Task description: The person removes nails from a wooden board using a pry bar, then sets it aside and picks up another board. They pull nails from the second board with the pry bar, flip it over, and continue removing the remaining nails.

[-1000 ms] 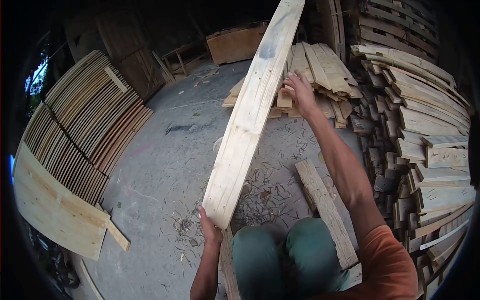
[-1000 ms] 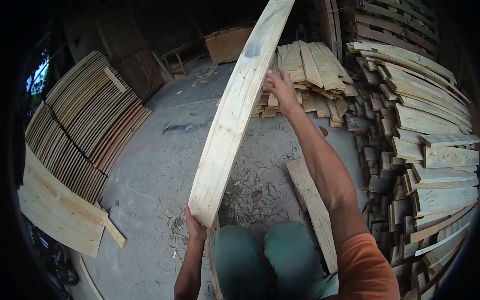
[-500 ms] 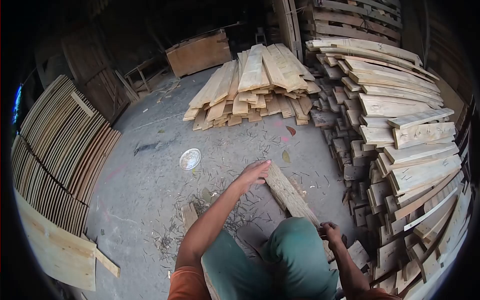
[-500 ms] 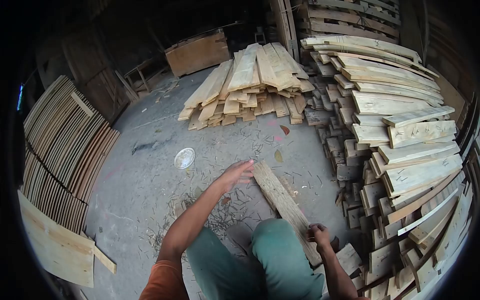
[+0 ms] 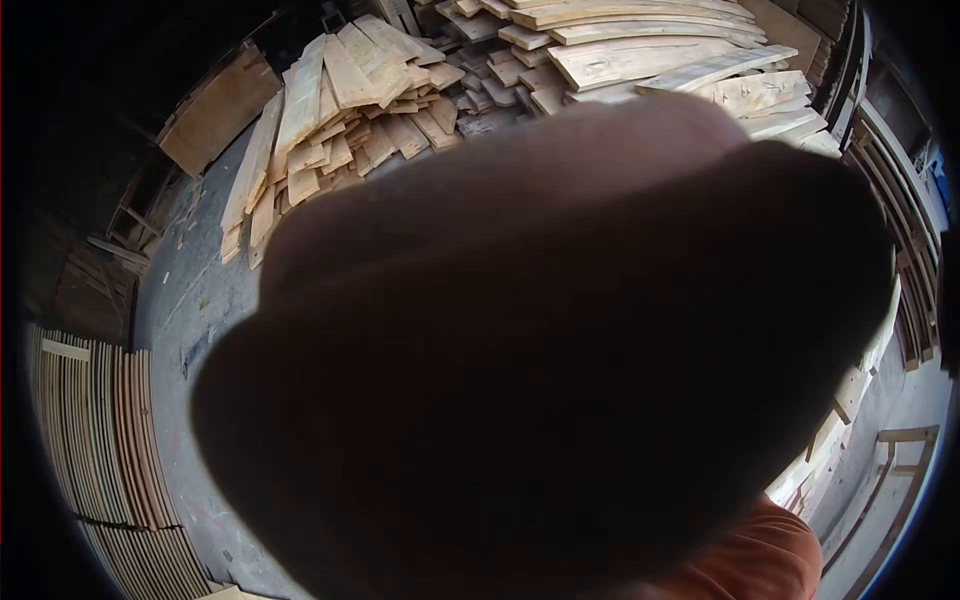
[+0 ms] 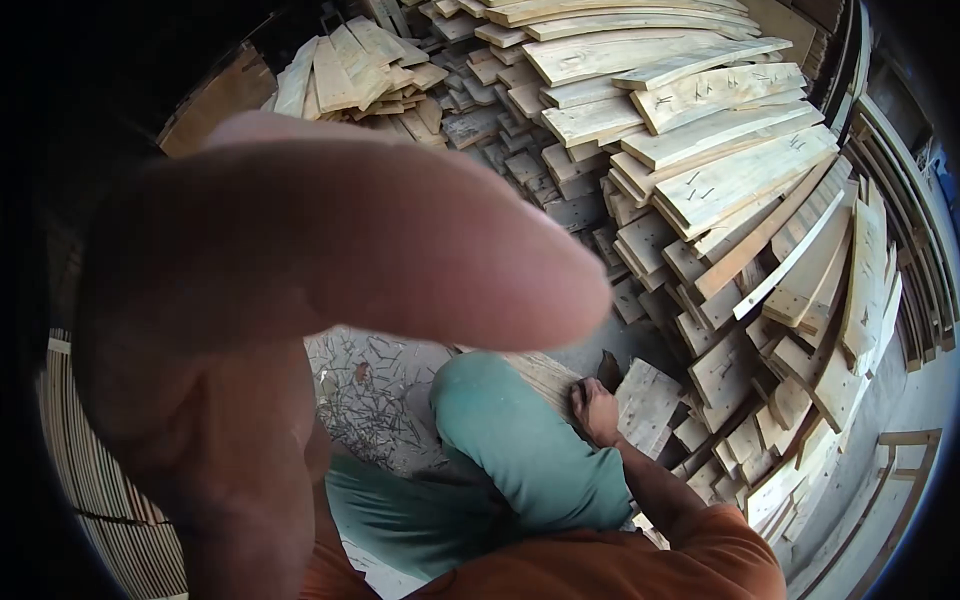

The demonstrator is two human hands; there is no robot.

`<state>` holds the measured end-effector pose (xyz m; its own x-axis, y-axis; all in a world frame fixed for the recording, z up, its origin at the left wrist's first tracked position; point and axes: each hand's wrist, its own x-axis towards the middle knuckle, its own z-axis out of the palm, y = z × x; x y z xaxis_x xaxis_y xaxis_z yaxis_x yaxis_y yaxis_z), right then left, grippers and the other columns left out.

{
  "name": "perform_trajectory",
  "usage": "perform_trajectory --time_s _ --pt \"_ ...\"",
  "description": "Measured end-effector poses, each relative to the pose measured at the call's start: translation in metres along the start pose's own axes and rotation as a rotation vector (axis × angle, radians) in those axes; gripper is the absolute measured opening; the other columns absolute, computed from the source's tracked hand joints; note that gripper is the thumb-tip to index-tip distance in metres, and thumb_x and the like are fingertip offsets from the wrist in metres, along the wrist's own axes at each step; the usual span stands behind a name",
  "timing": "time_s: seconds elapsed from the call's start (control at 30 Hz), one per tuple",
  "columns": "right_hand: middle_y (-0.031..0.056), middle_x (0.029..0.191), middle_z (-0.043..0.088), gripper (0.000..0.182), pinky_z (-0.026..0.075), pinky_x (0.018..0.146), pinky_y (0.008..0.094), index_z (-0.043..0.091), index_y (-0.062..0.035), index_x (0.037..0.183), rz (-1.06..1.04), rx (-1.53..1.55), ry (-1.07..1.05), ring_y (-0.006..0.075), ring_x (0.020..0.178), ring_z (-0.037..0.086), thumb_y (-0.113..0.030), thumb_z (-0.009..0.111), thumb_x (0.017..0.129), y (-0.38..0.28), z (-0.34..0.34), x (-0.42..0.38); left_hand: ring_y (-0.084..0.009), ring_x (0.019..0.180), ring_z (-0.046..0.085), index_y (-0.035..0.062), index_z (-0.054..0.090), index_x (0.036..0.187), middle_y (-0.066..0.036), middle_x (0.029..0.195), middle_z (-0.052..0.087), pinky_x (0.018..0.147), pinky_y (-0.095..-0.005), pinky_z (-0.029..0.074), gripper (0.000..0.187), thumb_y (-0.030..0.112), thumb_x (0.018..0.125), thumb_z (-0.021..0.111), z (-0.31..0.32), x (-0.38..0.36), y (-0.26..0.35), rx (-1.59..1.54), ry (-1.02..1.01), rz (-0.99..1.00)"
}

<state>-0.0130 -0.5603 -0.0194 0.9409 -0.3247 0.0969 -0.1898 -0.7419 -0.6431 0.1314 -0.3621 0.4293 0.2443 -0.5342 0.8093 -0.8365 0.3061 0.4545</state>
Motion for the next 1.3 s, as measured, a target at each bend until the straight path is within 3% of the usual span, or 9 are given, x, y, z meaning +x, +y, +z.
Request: perform_trajectory --time_s 0.07,0.3,0.57,0.67,0.87,0.9,0.97,1.1,1.3 --pt "0.0284 0.098 0.064 0.028 0.048 0.076 0.0507 0.059 -0.0056 0.102 -0.003 0.093 -0.026 0.0445 0.087 0.062 -0.033 0.057 0.095 -0.013 -0.008 0.001 -0.0202 0.086 0.067 -0.0044 0.07 0.1 -0.013 0.091 0.07 0.081 -0.0323 0.052 0.094 0.081 0.061 0.065 0.013 0.007 -0.003 -0.016 0.017 0.033" --pt "0.0266 0.088 0.064 0.026 0.047 0.07 0.0514 0.057 -0.0027 0.093 -0.013 0.113 -0.017 0.0465 0.08 0.061 -0.028 0.055 0.095 -0.021 -0.014 0.005 -0.0201 0.086 0.067 -0.0045 0.07 0.1 -0.013 0.091 0.07 0.081 -0.0324 0.052 0.093 0.08 0.062 0.066 0.038 -0.045 0.052 0.027 0.064 -0.099" --pt "0.0319 0.093 0.063 0.032 0.047 0.075 0.0531 0.058 -0.0023 0.102 0.084 0.128 -0.023 0.0472 0.086 0.062 -0.034 0.056 0.095 -0.037 -0.025 0.0 -0.0201 0.086 0.067 -0.0047 0.07 0.1 -0.013 0.092 0.07 0.081 -0.0325 0.052 0.091 0.079 0.063 0.068 0.094 0.027 0.024 0.034 0.076 -0.234" --pt "0.0307 0.092 0.063 0.027 0.047 0.073 0.0536 0.057 -0.0023 0.1 0.061 0.116 0.007 0.0481 0.083 0.061 -0.028 0.057 0.093 -0.021 -0.014 0.003 -0.02 0.086 0.067 -0.0048 0.07 0.1 -0.013 0.092 0.07 0.081 -0.0326 0.052 0.091 0.078 0.063 0.068 0.049 -0.005 0.039 0.04 0.091 -0.272" --pt "0.0159 0.082 0.063 0.022 0.053 0.067 0.0393 0.064 -0.001 0.099 0.025 0.207 0.319 0.0299 0.07 0.064 -0.021 0.064 0.091 -0.019 -0.034 0.037 -0.02 0.086 0.067 -0.0049 0.07 0.101 -0.013 0.092 0.07 0.081 -0.0326 0.052 0.09 0.077 0.064 0.069 0.044 0.037 0.013 0.046 0.079 -0.371" --pt "0.0152 0.082 0.063 0.02 0.052 0.066 0.0375 0.064 -0.0003 0.1 -0.061 -0.139 0.552 0.0266 0.068 0.064 -0.017 0.065 0.09 -0.069 -0.085 0.053 -0.02 0.086 0.067 -0.0049 0.07 0.101 -0.013 0.092 0.07 0.081 -0.0326 0.052 0.09 0.077 0.064 0.07 0.03 0.013 0.027 0.038 0.063 -0.394" --pt "0.014 0.082 0.063 0.022 0.05 0.064 0.0359 0.063 -0.0005 0.102 0.029 0.123 0.677 0.0252 0.067 0.062 -0.017 0.068 0.089 -0.081 -0.136 0.092 -0.0199 0.086 0.067 -0.005 0.07 0.101 -0.013 0.092 0.07 0.081 -0.0327 0.053 0.089 0.076 0.064 0.07 0.027 0.014 0.031 0.037 0.039 -0.431" --pt "0.0179 0.092 0.065 0.04 0.049 0.08 0.0431 0.059 0.0008 0.117 -0.034 -0.192 0.82 0.0335 0.088 0.062 -0.028 0.066 0.09 -0.072 -0.225 0.172 -0.0163 0.089 0.064 -0.0043 0.068 0.107 -0.01 0.094 0.07 0.083 -0.029 0.05 0.047 0.041 0.094 0.064 -0.005 -0.042 -0.01 0.074 0.114 -0.715" --pt "0.0253 0.079 0.065 0.025 0.049 0.068 0.0475 0.061 0.0032 0.098 -0.05 -0.316 0.611 0.0413 0.075 0.064 -0.02 0.06 0.09 0.002 -0.237 0.279 -0.0118 0.088 0.062 -0.0027 0.064 0.115 -0.008 0.098 0.069 0.08 -0.0255 0.049 0.042 0.034 0.095 0.065 -0.03 -0.133 -0.049 -0.077 0.166 -1.043"
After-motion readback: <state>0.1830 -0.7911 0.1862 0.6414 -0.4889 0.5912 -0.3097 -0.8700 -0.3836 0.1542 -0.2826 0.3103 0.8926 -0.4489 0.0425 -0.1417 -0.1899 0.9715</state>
